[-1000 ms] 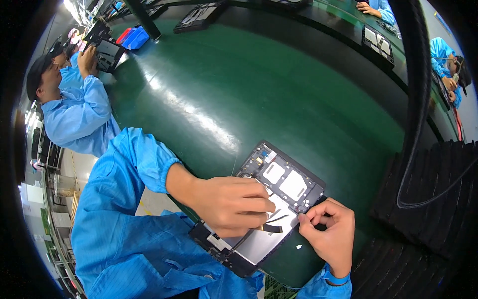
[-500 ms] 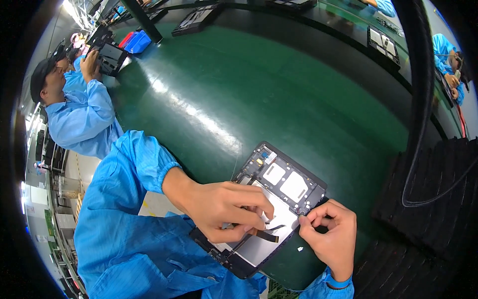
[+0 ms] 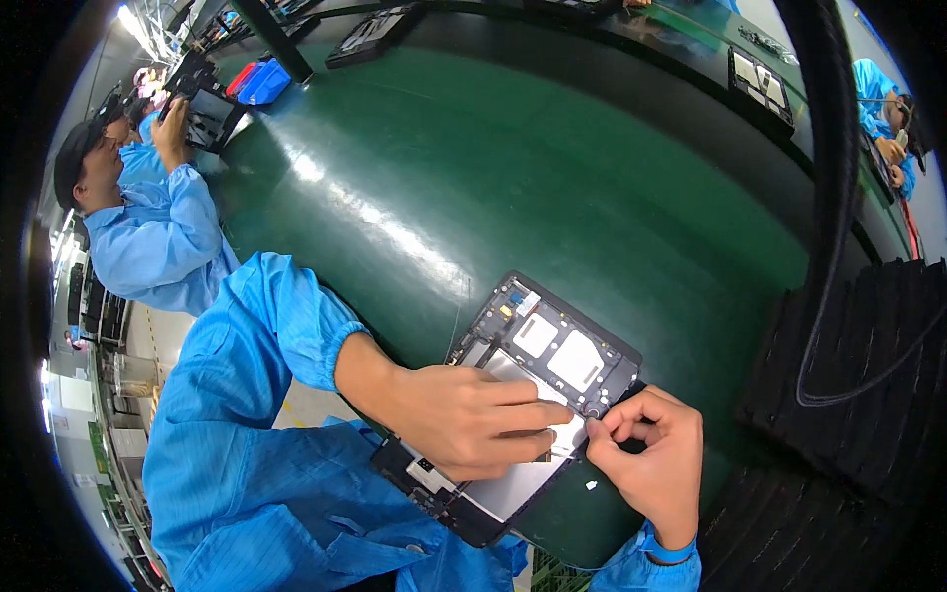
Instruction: Manually assemble components and wires into a tablet or screen device on a production line.
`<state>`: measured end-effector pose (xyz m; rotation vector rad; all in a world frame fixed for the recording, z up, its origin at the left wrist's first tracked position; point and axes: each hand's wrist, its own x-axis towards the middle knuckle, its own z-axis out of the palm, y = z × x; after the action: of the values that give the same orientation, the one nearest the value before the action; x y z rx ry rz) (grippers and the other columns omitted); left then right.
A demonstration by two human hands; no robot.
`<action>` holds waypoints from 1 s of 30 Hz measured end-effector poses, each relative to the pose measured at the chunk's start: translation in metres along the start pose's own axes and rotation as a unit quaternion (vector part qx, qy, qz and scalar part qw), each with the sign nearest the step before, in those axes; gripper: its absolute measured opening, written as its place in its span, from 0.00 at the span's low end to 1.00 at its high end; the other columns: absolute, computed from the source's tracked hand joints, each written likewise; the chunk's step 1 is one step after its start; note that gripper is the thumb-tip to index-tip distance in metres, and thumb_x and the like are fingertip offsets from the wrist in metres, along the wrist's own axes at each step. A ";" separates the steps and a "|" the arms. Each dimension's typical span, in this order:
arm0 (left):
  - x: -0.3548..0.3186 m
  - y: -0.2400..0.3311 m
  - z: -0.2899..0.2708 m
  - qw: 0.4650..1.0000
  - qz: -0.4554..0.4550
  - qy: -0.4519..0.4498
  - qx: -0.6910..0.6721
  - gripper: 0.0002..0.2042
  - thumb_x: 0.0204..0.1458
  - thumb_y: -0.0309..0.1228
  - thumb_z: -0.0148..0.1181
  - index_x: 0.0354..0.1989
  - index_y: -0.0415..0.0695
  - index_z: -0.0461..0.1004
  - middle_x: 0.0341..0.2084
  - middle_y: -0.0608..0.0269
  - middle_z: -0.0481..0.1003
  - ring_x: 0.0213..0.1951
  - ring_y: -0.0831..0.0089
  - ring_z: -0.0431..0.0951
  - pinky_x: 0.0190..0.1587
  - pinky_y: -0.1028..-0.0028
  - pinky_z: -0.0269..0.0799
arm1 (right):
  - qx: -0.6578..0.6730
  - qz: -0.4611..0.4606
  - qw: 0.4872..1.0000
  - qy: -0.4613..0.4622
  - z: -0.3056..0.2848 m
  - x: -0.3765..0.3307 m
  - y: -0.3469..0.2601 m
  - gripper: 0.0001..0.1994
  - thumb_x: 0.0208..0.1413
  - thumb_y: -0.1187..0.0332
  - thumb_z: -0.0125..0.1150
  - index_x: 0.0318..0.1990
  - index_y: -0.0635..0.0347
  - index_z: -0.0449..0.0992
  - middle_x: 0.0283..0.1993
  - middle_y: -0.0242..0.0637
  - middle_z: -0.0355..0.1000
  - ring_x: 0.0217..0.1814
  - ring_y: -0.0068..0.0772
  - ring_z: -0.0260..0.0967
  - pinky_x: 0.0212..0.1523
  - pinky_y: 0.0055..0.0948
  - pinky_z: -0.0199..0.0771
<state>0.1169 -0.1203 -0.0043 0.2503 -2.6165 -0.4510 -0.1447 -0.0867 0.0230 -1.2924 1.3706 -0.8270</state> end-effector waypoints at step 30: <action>0.012 0.001 -0.003 0.991 0.048 0.020 0.123 0.12 0.49 0.37 0.63 0.37 0.42 0.78 0.53 0.48 0.81 0.38 0.71 0.76 0.26 0.76 0.70 | -0.005 -0.027 0.999 0.029 0.004 -0.001 -0.001 0.06 0.64 0.79 0.70 0.36 0.72 0.79 0.34 0.34 0.75 0.33 0.19 0.74 0.32 0.22 0.83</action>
<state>0.1079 -0.1229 0.0031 0.2090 -2.6283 -0.0876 -0.1402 -0.0855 0.0235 -1.3273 1.3928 -0.9012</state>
